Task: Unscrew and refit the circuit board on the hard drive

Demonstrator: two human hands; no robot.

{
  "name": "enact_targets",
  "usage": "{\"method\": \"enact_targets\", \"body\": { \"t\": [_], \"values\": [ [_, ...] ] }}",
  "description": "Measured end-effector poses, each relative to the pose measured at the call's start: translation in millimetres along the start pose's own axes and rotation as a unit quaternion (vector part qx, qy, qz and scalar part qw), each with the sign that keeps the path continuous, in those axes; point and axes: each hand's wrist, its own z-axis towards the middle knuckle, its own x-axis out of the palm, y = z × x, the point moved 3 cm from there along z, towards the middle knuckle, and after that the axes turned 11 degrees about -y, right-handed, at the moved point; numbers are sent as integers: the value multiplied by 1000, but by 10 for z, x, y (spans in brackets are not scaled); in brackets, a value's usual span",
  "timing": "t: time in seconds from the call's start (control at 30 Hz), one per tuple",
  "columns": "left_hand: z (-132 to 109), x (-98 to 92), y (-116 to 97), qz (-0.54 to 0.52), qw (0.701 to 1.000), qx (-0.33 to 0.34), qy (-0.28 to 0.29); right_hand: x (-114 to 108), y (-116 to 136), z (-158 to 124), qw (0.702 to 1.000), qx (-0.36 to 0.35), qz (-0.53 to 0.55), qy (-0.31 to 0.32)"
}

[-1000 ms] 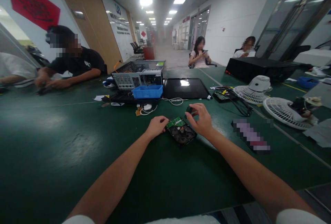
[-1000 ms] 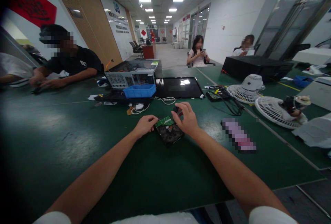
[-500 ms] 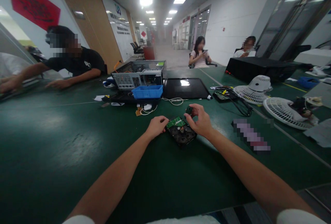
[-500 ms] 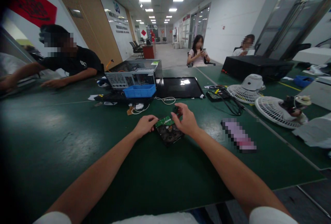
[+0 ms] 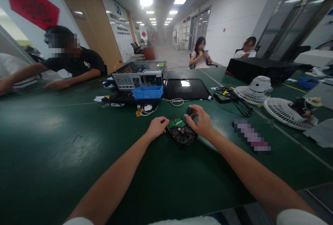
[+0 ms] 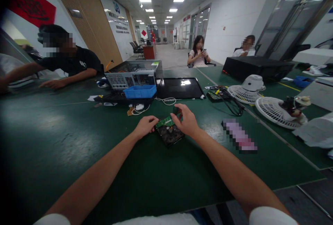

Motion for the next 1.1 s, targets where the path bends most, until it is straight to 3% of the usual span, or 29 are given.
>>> {"method": "enact_targets", "body": {
  "t": [1.1],
  "values": [
    [30, 21, 63, -12, 1000, 0, 4, -10, 27, 10, 998, 6, 42, -45]
  ]
}}
